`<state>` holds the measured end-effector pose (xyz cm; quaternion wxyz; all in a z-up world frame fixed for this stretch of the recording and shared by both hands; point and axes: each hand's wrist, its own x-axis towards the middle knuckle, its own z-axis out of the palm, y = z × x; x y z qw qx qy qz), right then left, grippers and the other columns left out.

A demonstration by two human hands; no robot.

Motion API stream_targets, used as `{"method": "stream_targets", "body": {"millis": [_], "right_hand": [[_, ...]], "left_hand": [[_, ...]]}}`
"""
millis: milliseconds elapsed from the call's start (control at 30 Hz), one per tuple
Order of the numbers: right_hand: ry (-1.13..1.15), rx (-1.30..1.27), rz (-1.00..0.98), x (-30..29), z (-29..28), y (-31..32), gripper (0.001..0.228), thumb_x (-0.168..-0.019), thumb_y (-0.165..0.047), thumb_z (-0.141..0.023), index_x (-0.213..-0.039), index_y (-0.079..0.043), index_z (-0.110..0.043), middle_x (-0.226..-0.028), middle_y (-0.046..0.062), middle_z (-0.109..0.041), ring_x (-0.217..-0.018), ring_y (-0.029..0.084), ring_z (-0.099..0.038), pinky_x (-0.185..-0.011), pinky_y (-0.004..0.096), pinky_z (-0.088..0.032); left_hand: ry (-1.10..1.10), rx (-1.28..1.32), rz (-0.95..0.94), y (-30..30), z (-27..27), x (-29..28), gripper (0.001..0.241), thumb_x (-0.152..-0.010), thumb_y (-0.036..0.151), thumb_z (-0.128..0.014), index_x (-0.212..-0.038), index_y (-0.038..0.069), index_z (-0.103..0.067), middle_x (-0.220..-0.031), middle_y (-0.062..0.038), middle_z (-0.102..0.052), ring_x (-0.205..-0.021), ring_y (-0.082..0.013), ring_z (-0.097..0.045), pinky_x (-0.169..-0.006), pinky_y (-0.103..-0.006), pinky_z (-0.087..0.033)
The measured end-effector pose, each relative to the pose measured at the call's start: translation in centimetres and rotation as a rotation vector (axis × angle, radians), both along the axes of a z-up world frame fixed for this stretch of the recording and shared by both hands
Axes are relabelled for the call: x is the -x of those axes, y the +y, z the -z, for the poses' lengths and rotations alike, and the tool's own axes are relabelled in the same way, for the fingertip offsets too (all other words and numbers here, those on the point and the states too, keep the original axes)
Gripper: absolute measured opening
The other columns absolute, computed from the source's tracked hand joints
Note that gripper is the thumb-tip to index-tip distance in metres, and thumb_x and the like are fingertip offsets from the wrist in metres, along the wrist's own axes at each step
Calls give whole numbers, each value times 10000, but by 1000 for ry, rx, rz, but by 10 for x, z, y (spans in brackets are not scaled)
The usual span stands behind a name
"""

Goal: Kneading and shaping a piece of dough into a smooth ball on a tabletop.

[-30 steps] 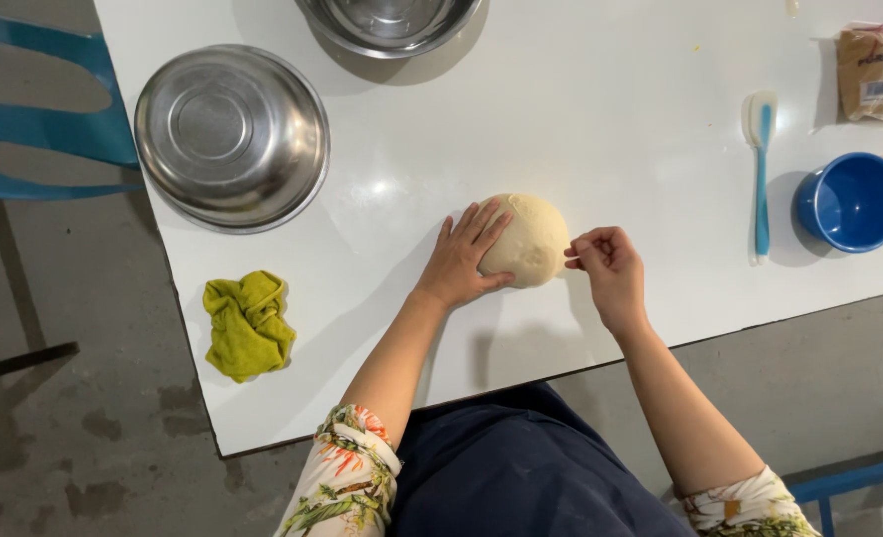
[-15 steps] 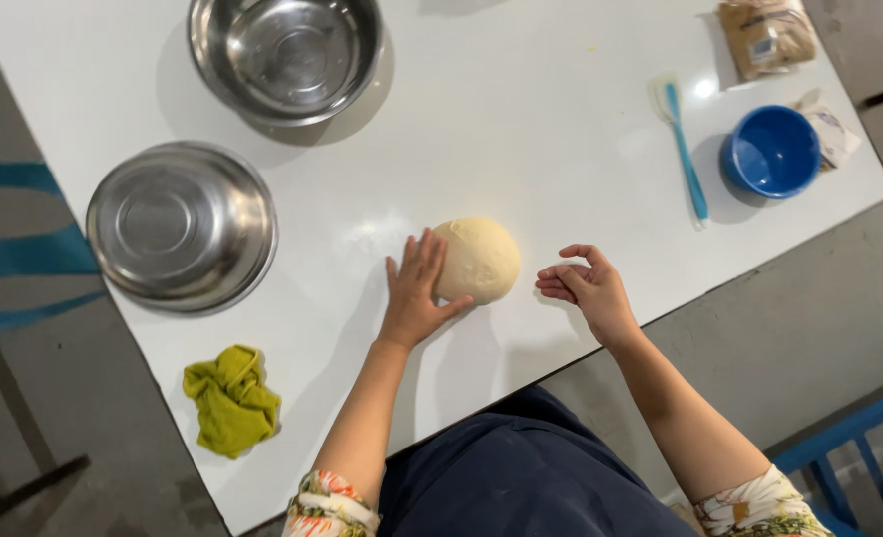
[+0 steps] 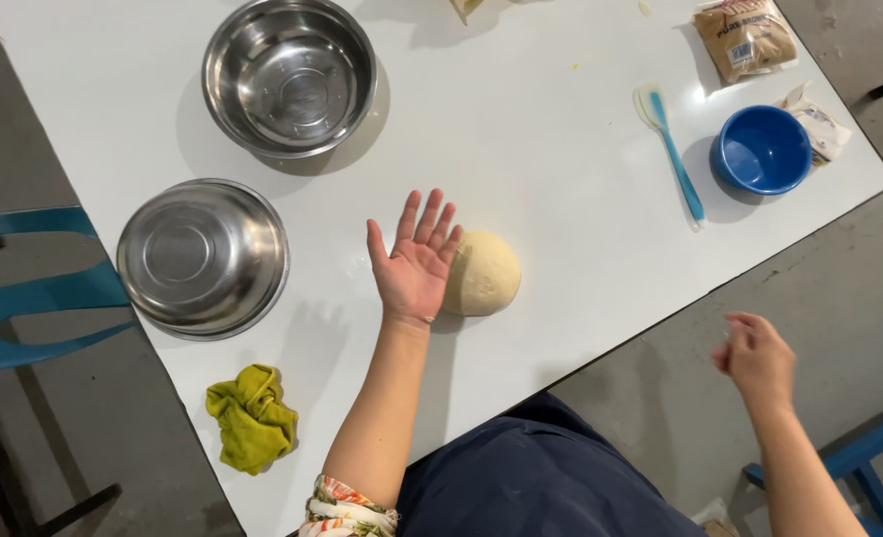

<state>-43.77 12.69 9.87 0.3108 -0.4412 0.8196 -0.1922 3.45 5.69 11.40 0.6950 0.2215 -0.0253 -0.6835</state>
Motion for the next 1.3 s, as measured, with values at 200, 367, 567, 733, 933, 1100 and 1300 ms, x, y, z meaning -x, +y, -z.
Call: {"method": "stream_targets", "body": {"millis": [200, 367, 567, 733, 933, 1100, 1300], "right_hand": [[750, 41, -298, 77, 46, 49, 457, -824, -125, -730, -1276, -65, -701, -1042, 146, -707, -787, 223, -719, -668, 383, -601], [171, 172, -276, -48, -32, 37, 197, -1000, -64, -588, -1161, -98, -696, -1257, 127, -694, -1057, 262, -719, -872, 342, -635], [-546, 222, -514, -190, -53, 4, 530, -1010, -94, -526, -1531, -106, -427, -1436, 95, -633, -1292, 227, -620, -1081, 386, -504], [-1400, -61, -314, -212, -77, -1, 617, -994, -76, -468, -1592, -66, -314, -1524, 89, -508, -1377, 196, -506, -1165, 386, -394], [-1581, -194, -128, -200, -76, 0, 560, -997, -87, -442, -1544, 9, -372, -1479, 133, -543, -1341, 209, -550, -1156, 390, -421], [-1450, -268, -184, -193, -42, -10, 430, -998, -96, -573, -1397, 63, -560, -1267, 138, -674, -1130, 204, -661, -1036, 374, -536], [-1129, -119, -481, -205, -34, -30, 174, -965, -77, -688, -1062, 61, -732, -938, 108, -742, -850, 179, -705, -842, 330, -610]], "left_hand": [[174, 76, 105, -14, -30, 40, 796, -975, 676, -456, -1493, 71, -476, -1527, -146, -516, -1405, -320, -497, -1181, -476, -418], [195, -65, 120, -25, -39, 88, 748, -984, 614, -460, -1414, 4, -517, -1448, -159, -564, -1313, -318, -562, -1137, -452, -461], [101, -103, 22, -33, -41, 128, 661, -1003, 538, -434, -1380, 7, -546, -1405, -132, -602, -1258, -287, -596, -1103, -422, -485], [-503, 67, -182, -27, -60, 148, 581, -1051, 459, -403, -1386, 21, -587, -1414, -116, -625, -1281, -256, -595, -1119, -397, -470], [-1093, 214, -425, -17, -40, 154, 488, -1100, 382, -451, -1360, 10, -629, -1417, -114, -633, -1334, -248, -591, -1154, -400, -480], [-1199, 84, -558, -4, -26, 148, 466, -1099, 364, -455, -1327, 15, -661, -1369, -102, -675, -1297, -235, -618, -1119, -381, -493], [-890, -149, -618, 11, -34, 122, 545, -1045, 429, -415, -1280, 18, -685, -1324, -81, -692, -1196, -205, -638, -1048, -356, -500]]}}
